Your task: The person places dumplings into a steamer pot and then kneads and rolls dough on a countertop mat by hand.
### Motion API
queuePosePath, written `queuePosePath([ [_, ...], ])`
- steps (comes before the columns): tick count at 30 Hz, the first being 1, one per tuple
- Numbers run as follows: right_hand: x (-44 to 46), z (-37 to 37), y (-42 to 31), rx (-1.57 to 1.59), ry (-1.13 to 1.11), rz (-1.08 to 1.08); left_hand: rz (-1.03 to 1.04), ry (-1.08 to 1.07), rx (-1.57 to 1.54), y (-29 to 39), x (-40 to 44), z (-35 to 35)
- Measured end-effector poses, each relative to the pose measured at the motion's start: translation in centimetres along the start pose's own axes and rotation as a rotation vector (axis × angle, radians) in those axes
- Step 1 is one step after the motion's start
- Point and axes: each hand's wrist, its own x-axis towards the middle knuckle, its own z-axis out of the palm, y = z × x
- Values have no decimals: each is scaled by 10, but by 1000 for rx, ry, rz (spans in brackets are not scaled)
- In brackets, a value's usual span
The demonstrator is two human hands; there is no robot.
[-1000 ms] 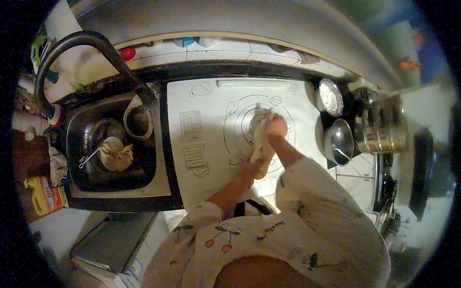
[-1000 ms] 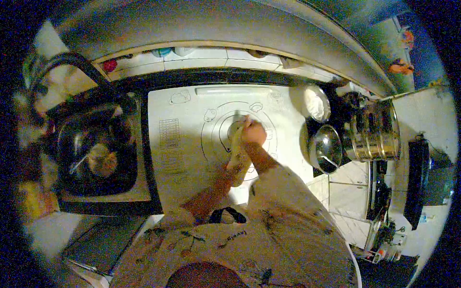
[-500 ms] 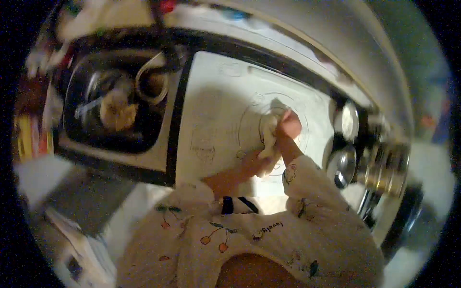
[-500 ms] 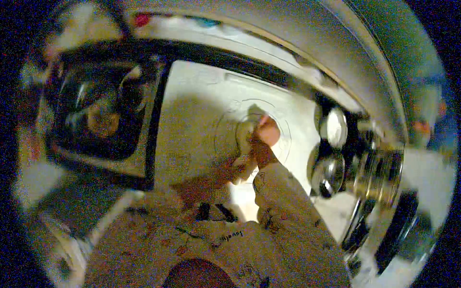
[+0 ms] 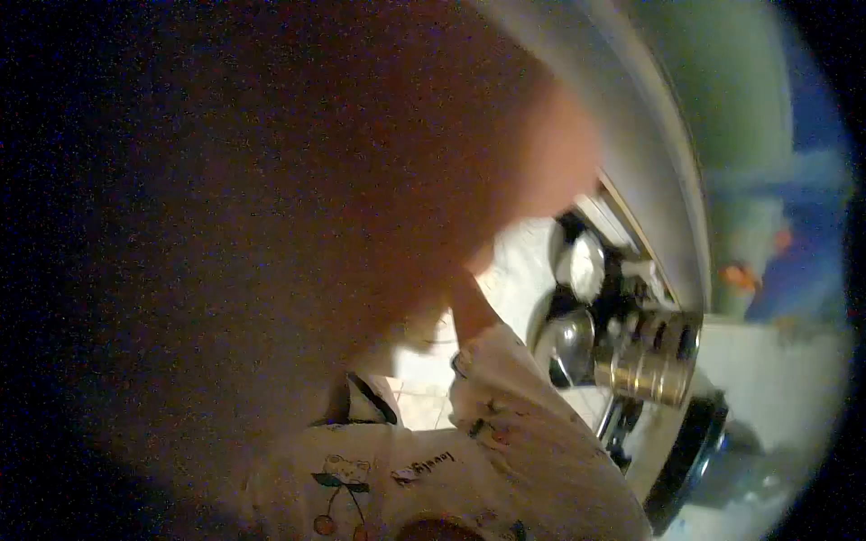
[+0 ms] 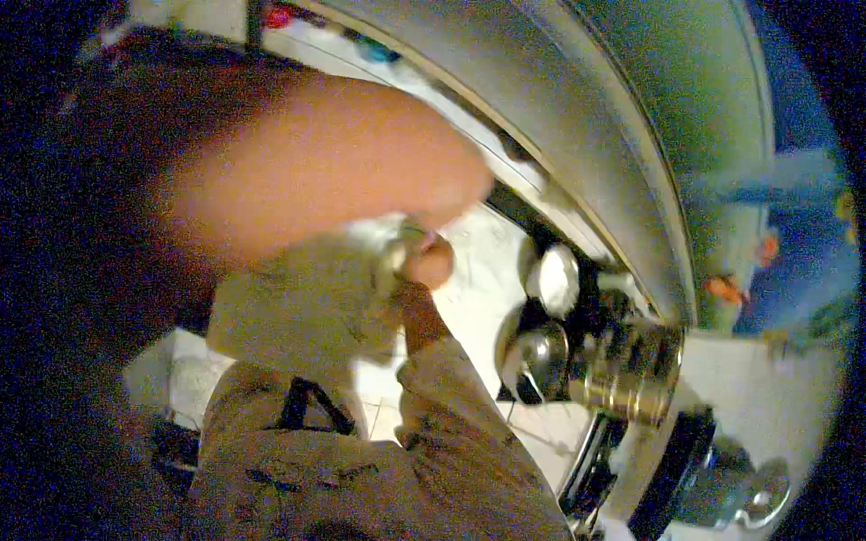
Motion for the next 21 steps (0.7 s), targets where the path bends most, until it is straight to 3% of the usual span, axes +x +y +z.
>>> queuePosePath([
  [1, -1, -5, -21, 66, 9, 48, -28, -9, 50, 3, -4, -2],
  [5, 9, -39, -33, 6, -307, 160, -143, -9, 171, 8, -29, 13],
  [6, 8, -37, -26, 68, -333, 178, -66, 54, 244, 0, -36, 29],
  [7, 7, -35, -20, 127, -360, 188, 61, 145, 337, -14, -43, 47],
  [8, 16, -49, -18, 128, -474, 130, 454, 325, 577, -46, -41, 83],
  [9, 12, -66, -22, 130, -582, 80, 790, 640, 869, -77, -39, 118],
  [11, 13, -83, -16, 292, -622, 120, 740, 574, 893, -102, -32, 134],
  [13, -8, -114, -35, 105, -599, 103, 701, 472, 920, -124, -21, 138],
  [15, -49, -129, -44, 5, -547, -98, 678, 319, 953, -136, -6, 140],
  [17, -83, -105, -26, 146, -258, -186, 698, 378, 912, -140, 0, 140],
  [21, -45, -69, -29, -145, -349, -230, 758, 481, 826, -145, 4, 148],
])
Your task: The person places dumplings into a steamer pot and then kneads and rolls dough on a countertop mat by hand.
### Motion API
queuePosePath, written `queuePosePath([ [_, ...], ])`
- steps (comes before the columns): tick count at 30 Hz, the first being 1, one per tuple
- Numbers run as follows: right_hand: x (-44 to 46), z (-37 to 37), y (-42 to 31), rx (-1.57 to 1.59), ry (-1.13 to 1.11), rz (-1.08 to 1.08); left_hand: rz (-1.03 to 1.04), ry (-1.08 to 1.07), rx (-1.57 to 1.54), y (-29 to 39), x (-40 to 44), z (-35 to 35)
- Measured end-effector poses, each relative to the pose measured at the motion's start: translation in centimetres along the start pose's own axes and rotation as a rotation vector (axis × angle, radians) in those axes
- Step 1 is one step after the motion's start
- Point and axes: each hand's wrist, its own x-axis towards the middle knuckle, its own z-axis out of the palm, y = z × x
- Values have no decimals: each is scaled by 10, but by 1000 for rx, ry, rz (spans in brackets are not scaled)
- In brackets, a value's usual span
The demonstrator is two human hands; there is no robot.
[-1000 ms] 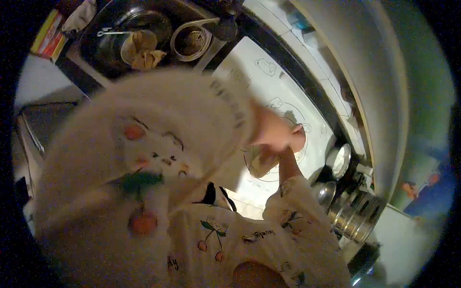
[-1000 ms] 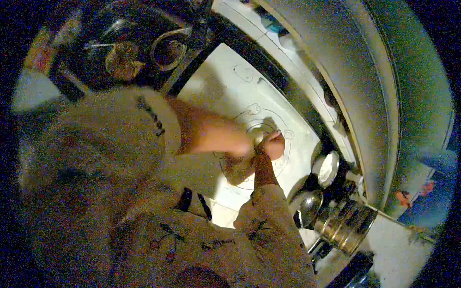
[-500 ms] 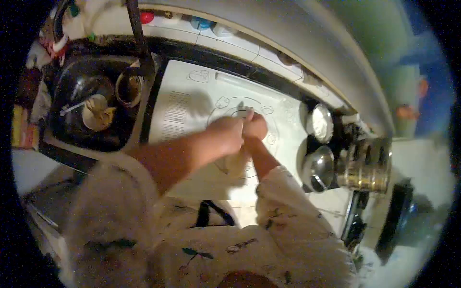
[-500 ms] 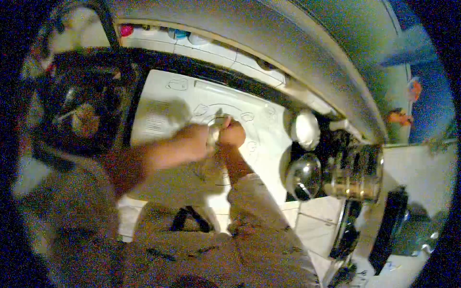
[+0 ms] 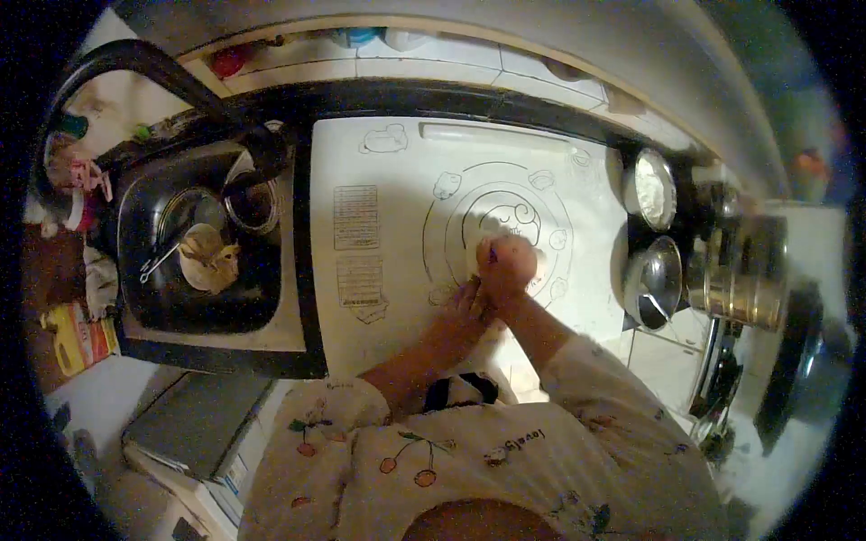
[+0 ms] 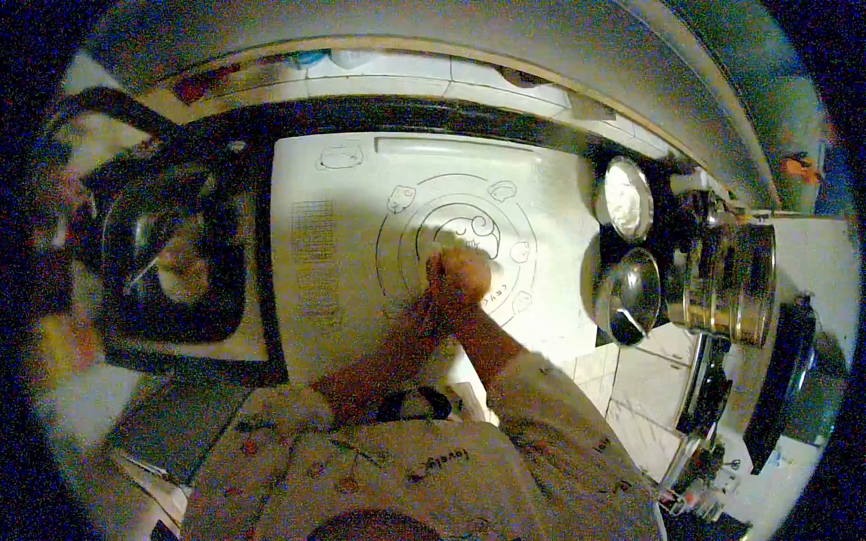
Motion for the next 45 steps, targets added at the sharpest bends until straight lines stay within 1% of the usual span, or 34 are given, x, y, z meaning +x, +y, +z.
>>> queuePosePath([
  [1, 13, 13, 7, 102, 156, -81, -46, 13, -7, 3, 5, 2],
  [3, 33, 27, 18, 144, 135, -16, -145, 32, -21, 14, 9, 3],
  [4, 47, 33, 21, 114, 268, 14, -113, 25, 35, 17, 10, -2],
  [5, 60, 36, 24, 145, 182, 143, -81, 22, 96, 19, 11, -10],
  [6, 74, 39, 26, 176, 252, 162, -54, 28, 128, 20, 11, -8],
  [7, 85, 33, 19, 171, 247, 268, -27, 34, 159, 21, 10, -6],
  [8, 93, 34, 21, 96, 226, 260, -5, 44, 161, 21, 7, 7],
  [10, 91, 19, 12, 123, -53, 399, 29, 69, 136, 14, 8, 6],
  [12, 60, 1, 9, 171, -20, 246, 63, 80, 45, 12, 3, 2],
  [13, 37, -12, 8, 247, 66, 117, 54, 23, 35, 16, 2, 4],
  [14, 22, -48, -5, 193, -113, 155, 41, -30, 28, 17, 4, 9],
  [15, -4, -50, -8, 155, -124, 204, 44, -82, 28, 17, 3, 14],
  [16, -33, -44, -3, 130, -195, 91, 47, -133, 28, 17, 3, 18],
  [17, -41, -35, 0, 182, 18, -42, 67, -182, 31, 17, -2, 23],
  [18, -38, -21, 7, 149, 61, -52, 82, -226, 33, 17, -3, 30],
  [20, -18, 11, 19, 95, 146, -66, 62, -130, -41, 12, -2, 39],
  [21, 4, 5, 9, 57, 199, -98, 33, 9, -124, 12, -3, 43],
  [22, 22, 14, 17, 108, 161, -116, 22, 8, 10, 16, 2, 18],
  [23, 39, 19, 20, 130, 163, -84, 11, 7, 145, 20, 7, -8],
  [24, 53, 22, 23, 151, 165, -49, 2, 35, 87, 17, 11, -4],
  [26, 74, 45, 39, 174, 267, -14, -13, 76, -35, 20, 11, 8],
  [27, 85, 31, 28, 146, 266, 31, -19, 88, -23, 20, 8, 16],
  [29, 87, 34, 29, 107, 144, 182, -33, 120, 14, 18, 10, 24],
  [30, 87, 29, 23, 103, 64, 265, -41, 80, -26, 16, 12, 17],
  [32, 70, 17, 17, 105, -117, 257, -52, 0, -100, 12, 17, -1],
  [34, 33, -1, 19, 173, 38, -6, -92, 48, -189, 14, 21, -5],
  [35, 18, -30, 10, 196, 108, -100, -111, 71, -238, 16, 23, -5],
  [36, -1, -45, 6, 169, 1, -46, -117, -7, -244, 17, 22, -6],
  [37, -29, -36, 12, 89, 113, -209, -126, -89, -248, 18, 16, -5],
  [38, -41, -35, 14, 124, 128, -187, -135, -175, -252, 19, 9, -4],
  [40, -49, -30, 19, 198, 155, -147, -86, -142, -150, 20, -1, 9],
  [41, -45, -13, 28, 281, 180, -143, -86, -145, -116, 18, -3, 15],
  [44, 8, 5, 33, 127, 135, -153, -138, -154, -55, 20, 11, 2],
  [45, 21, 21, 35, 113, 119, -95, -168, -184, -73, 24, 16, -11],
])
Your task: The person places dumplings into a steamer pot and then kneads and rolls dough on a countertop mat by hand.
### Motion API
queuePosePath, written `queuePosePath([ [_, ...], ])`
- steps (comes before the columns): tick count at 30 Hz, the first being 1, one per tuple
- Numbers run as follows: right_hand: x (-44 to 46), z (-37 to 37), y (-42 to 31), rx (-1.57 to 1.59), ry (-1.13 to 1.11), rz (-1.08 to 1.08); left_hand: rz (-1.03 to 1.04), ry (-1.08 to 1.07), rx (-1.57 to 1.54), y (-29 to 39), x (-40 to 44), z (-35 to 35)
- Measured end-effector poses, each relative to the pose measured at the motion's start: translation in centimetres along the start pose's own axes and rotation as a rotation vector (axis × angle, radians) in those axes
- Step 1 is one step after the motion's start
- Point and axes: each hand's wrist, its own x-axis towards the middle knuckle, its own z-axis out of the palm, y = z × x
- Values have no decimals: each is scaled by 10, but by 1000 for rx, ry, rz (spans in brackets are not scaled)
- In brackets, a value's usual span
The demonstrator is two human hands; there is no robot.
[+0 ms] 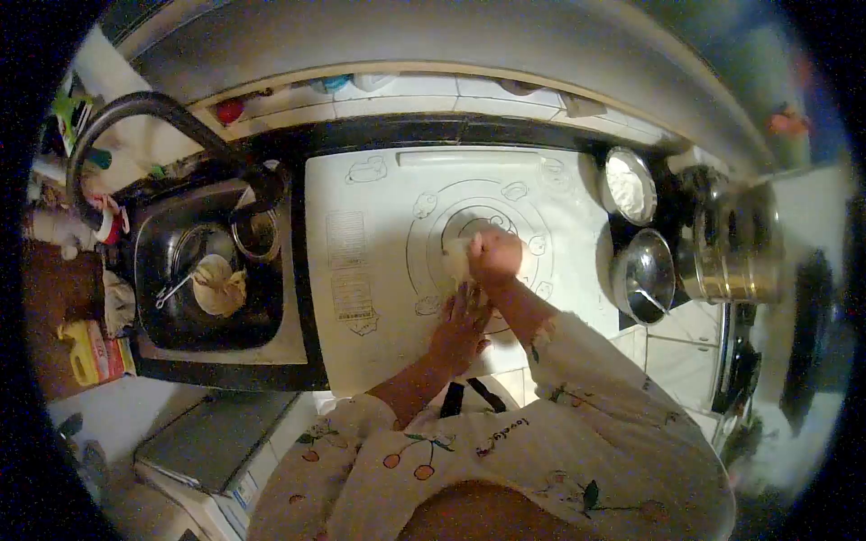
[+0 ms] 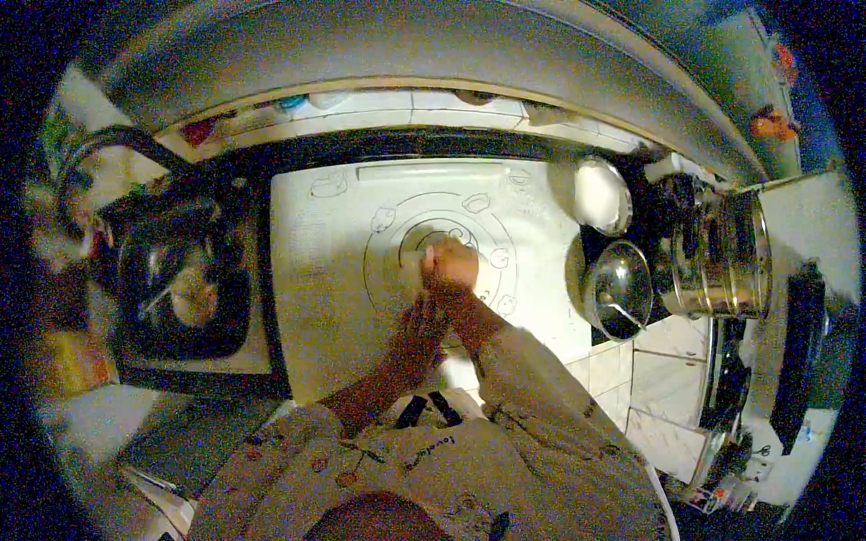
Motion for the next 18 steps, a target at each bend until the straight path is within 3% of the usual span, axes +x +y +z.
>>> queuePosePath([
  [2, 14, 17, 1, -105, -42, 56, -61, -60, -36, 13, 3, -24],
  [5, 16, 33, 10, 131, 103, 88, -32, 26, -23, 15, 2, -27],
  [6, 34, -8, -2, 273, -108, 208, -60, -53, -87, 7, 5, -30],
  [8, 34, -30, 13, 491, -77, 87, -118, -214, -219, -12, 18, -38],
  [9, 32, -42, 23, 597, -63, 23, -68, -9, -30, -15, 29, -47],
  [11, 19, -64, 34, 491, -129, -27, 34, 394, 337, -22, 52, -65],
  [14, -4, -41, 50, 383, -193, -33, -97, 6, 171, -38, 100, -85],
  [17, 7, -67, 37, 503, -539, 239, -205, -317, -71, -42, 105, -102],
  [18, 6, -76, 30, 456, -557, 209, -232, -412, -53, -48, 99, -97],
])
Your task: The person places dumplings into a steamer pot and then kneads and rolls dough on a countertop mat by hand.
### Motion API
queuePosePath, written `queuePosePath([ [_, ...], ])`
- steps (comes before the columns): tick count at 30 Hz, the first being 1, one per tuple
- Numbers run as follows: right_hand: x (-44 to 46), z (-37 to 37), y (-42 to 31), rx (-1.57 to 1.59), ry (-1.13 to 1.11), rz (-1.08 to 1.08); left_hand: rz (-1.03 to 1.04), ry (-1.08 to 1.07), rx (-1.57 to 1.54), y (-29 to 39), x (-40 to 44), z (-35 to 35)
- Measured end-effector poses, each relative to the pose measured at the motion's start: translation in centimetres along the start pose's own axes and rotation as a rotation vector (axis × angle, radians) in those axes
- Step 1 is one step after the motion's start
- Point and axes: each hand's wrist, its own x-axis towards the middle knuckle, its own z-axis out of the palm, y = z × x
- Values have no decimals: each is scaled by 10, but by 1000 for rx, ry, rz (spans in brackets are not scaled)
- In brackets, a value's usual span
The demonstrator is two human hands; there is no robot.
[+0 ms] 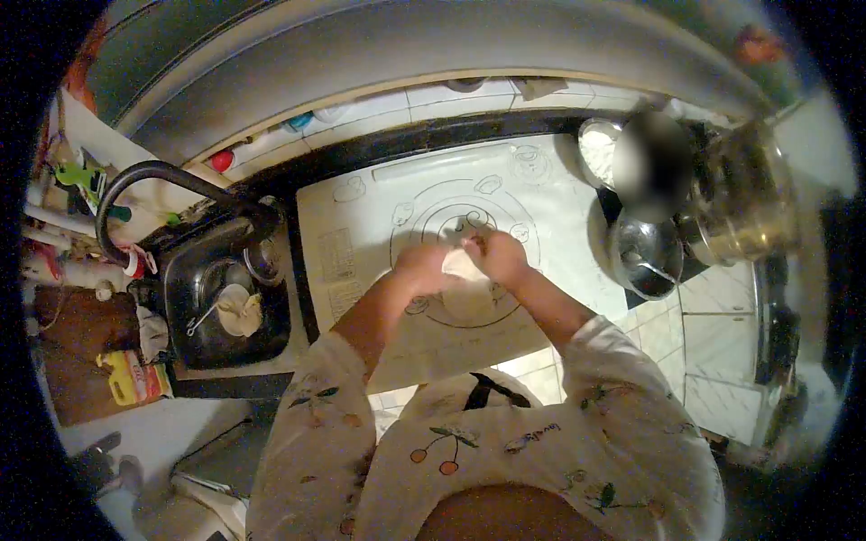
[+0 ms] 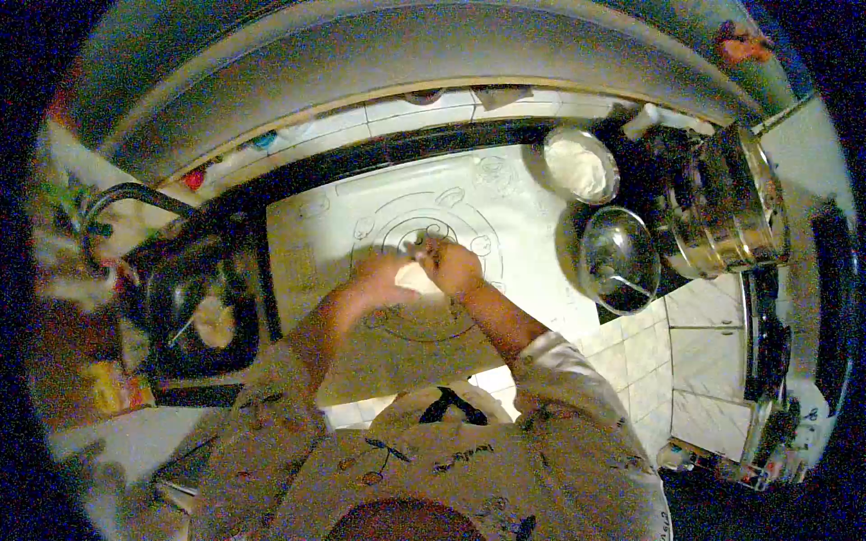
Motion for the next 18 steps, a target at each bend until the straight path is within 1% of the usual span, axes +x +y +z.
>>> queuePosePath([
  [2, -20, 4, -15, -100, -32, -19, 2, 6, 161, 8, -20, 7],
  [3, -23, 16, -12, -187, -29, -40, 5, 9, 235, 13, -32, 16],
  [4, -23, 33, -2, -277, -26, -61, 84, 324, 253, 10, -37, 48],
  [5, -24, 49, 6, -368, -21, -82, 50, 392, 221, 21, -40, 60],
  [6, -30, 62, 10, -220, 217, -65, 18, 462, 189, 34, -38, 70],
  [7, -37, 62, 5, -122, 301, -86, -16, 534, 156, 40, -37, 76],
  [9, -46, 55, -2, 72, 467, -121, 12, 687, 174, 39, -39, 84],
  [11, -44, 65, 0, -22, 490, -95, 29, 828, 180, 37, -37, 90],
  [12, -38, 69, 2, -68, 500, -85, 12, 762, 175, 33, -30, 89],
  [15, -4, 81, 23, 6, 688, -211, -38, 584, 198, 12, 3, 72],
  [17, 20, 59, 19, -105, 477, -105, -58, 491, 257, 3, 26, 60],
  [18, 33, 50, 19, -160, 377, -57, -57, 556, 273, -2, 37, 57],
])
